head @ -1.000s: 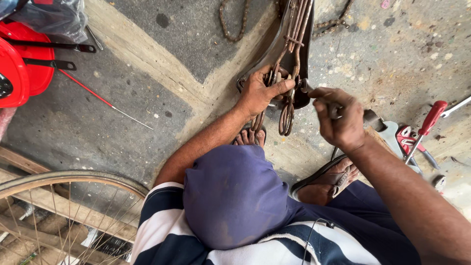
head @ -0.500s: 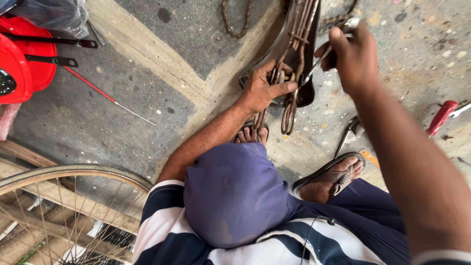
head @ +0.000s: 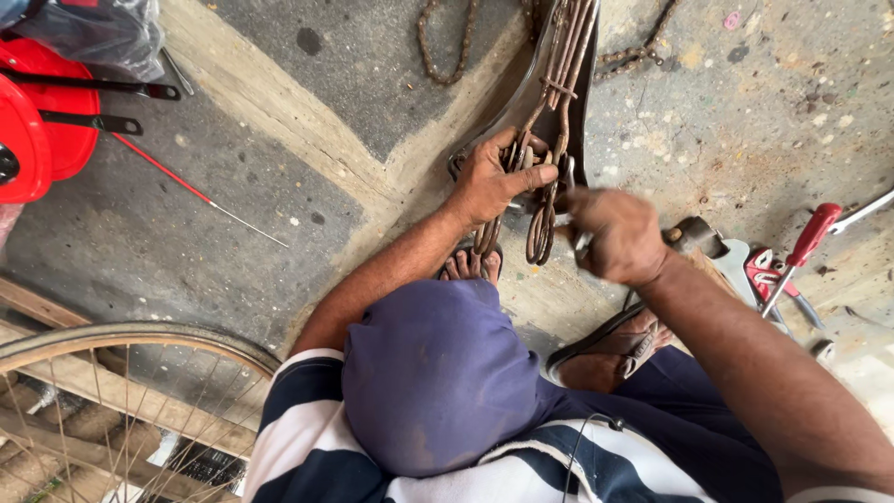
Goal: The person sits on the floor and uses a screwdriver to manipulate a small metal component. They then insert the component into a larger metal assembly, apply liquid from a bottle, and use a hammer to tap the part into place.
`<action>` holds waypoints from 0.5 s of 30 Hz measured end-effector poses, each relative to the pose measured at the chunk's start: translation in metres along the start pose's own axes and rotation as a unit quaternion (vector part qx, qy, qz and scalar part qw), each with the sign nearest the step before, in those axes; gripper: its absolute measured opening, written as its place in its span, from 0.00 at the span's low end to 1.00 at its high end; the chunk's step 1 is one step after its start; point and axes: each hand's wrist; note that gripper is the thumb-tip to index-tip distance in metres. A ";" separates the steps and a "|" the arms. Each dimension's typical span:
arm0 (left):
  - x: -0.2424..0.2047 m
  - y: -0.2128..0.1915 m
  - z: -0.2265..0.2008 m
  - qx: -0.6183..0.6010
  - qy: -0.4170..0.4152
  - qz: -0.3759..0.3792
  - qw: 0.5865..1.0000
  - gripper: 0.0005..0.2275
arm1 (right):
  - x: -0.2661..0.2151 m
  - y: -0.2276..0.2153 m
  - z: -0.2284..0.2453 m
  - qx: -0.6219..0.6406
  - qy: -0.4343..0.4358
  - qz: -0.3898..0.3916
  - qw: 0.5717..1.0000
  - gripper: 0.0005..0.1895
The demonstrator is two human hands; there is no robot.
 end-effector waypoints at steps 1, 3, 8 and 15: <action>0.000 -0.001 0.000 0.003 0.006 -0.002 1.000 0.15 | 0.003 0.001 0.001 -0.021 -0.007 0.035 0.999 0.12; 0.001 -0.001 0.002 0.007 0.017 -0.004 1.000 0.15 | 0.017 -0.001 -0.006 0.022 0.167 0.140 0.976 0.07; -0.001 0.003 0.006 0.073 0.098 -0.010 0.992 0.14 | 0.067 -0.017 -0.071 0.438 0.631 -0.043 0.638 0.11; 0.000 -0.001 -0.003 0.008 -0.008 0.009 1.000 0.14 | -0.001 0.001 -0.027 0.094 0.189 -0.053 0.976 0.11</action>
Point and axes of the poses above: each hand's wrist, its own x-axis towards the middle knuckle, its own y-axis out of the palm, z = x × y, and after that the axes turned 5 degrees about z, right-handed
